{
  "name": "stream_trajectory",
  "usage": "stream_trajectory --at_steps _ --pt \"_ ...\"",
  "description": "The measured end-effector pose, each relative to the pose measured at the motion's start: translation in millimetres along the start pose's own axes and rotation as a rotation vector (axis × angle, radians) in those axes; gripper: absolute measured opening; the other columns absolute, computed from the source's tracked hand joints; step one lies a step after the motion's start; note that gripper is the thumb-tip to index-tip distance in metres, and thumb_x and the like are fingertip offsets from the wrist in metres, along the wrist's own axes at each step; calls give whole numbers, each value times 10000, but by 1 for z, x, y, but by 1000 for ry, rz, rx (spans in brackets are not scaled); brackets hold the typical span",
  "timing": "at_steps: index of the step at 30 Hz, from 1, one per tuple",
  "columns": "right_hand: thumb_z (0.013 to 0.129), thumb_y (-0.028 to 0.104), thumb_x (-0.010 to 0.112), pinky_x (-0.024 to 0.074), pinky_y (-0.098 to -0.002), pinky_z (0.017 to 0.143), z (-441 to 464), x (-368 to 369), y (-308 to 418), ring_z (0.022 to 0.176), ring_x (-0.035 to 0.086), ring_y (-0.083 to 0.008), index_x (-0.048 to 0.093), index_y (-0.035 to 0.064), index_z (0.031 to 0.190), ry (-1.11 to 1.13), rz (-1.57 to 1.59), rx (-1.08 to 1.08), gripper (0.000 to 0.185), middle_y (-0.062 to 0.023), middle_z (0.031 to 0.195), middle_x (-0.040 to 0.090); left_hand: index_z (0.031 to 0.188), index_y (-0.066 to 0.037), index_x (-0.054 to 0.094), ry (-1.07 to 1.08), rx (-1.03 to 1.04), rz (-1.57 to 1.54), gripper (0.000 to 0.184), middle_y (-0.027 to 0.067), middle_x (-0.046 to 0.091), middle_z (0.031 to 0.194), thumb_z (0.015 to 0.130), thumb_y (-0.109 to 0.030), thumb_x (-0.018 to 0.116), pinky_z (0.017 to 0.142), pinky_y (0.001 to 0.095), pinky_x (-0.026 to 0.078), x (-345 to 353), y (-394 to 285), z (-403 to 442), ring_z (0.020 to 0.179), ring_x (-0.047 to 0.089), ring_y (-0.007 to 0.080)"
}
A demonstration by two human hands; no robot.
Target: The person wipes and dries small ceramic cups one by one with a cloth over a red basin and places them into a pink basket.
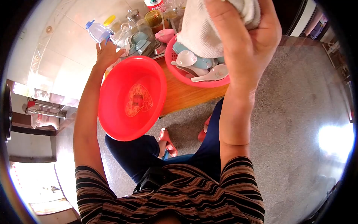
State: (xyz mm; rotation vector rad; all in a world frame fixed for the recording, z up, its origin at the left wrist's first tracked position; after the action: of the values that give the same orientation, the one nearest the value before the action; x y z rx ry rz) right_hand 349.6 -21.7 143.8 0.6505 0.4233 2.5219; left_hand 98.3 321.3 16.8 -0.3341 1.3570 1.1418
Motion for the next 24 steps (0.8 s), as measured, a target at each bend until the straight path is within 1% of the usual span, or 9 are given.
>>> stream_trajectory --at_steps 5,9,11,15,18,20,21,23,24 --pt "795 66 621 459 -196 677 -2 2 -6 751 587 -78 567 -43 1042 -21 -16 35 275 -66 878 631 1061 -74 659 374 -24 -100 533 119 582 1113 762 -515 648 1058 572 165 26 -3 7 1208 418 318" --pt "805 62 622 463 -198 677 -3 6 -6 752 590 -78 564 -45 1040 7 -16 61 265 -67 882 634 1086 -68 641 194 2 -196 553 130 598 1088 727 -486 691 1033 557 216 17 -6 3 1204 428 291" --pt "812 57 622 465 -197 674 -3 6 -10 747 592 -78 562 -45 1038 -12 -14 118 255 -68 882 635 1108 -72 625 -33 87 -236 572 122 631 1034 694 -452 728 1028 501 253 5 -13 3 1125 508 282" --pt "820 47 623 471 -194 671 -7 15 -14 738 597 -81 555 -38 1042 14 26 137 247 -72 885 637 1105 -79 626 58 -23 -361 527 114 657 1003 717 -423 722 956 443 368 -3 -11 1 985 600 290" --pt "824 34 618 495 -210 658 -10 18 -31 731 618 -104 524 -29 1069 33 121 278 269 -87 896 638 1129 -25 595 -76 -202 -648 520 124 670 1016 774 -391 698 826 376 471 -19 11 -7 886 652 280" --pt "830 32 608 525 -243 643 -16 32 -30 725 639 -142 493 -3 1102 32 345 310 297 -114 900 636 1116 31 559 -74 -347 -1353 444 149 664 1025 859 -325 622 751 337 517 -21 18 -27 918 653 264" --pt "833 27 600 535 -259 634 -20 42 -29 716 644 -160 483 12 1113 49 476 414 304 -125 894 633 1116 31 559 -74 -351 -1350 444 149 664 1025 859 -325 622 751 337 517 -28 18 -41 918 653 264" --pt "836 38 602 544 -270 629 -30 53 -47 731 649 -174 498 30 1106 83 574 442 289 -124 883 628 1176 74 500 220 -328 -2075 445 161 637 1086 920 -284 565 759 295 534 -28 -14 -77 967 650 233" --pt "838 44 602 549 -276 627 -35 59 -57 738 652 -181 506 40 1102 99 622 458 281 -124 877 626 1176 74 500 216 -333 -2076 445 161 637 1086 920 -284 565 759 295 534 -34 -18 -91 967 650 233"
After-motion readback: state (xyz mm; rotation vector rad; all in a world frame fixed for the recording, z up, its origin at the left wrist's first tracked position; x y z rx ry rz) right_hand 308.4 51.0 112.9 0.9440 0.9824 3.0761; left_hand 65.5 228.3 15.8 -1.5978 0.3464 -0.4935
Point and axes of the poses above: each hand's wrist, its own z-axis towards the middle knuckle, its own x-axis out of the palm, y = z × x, the point moved 9 cm from there along z, towards the middle knuckle
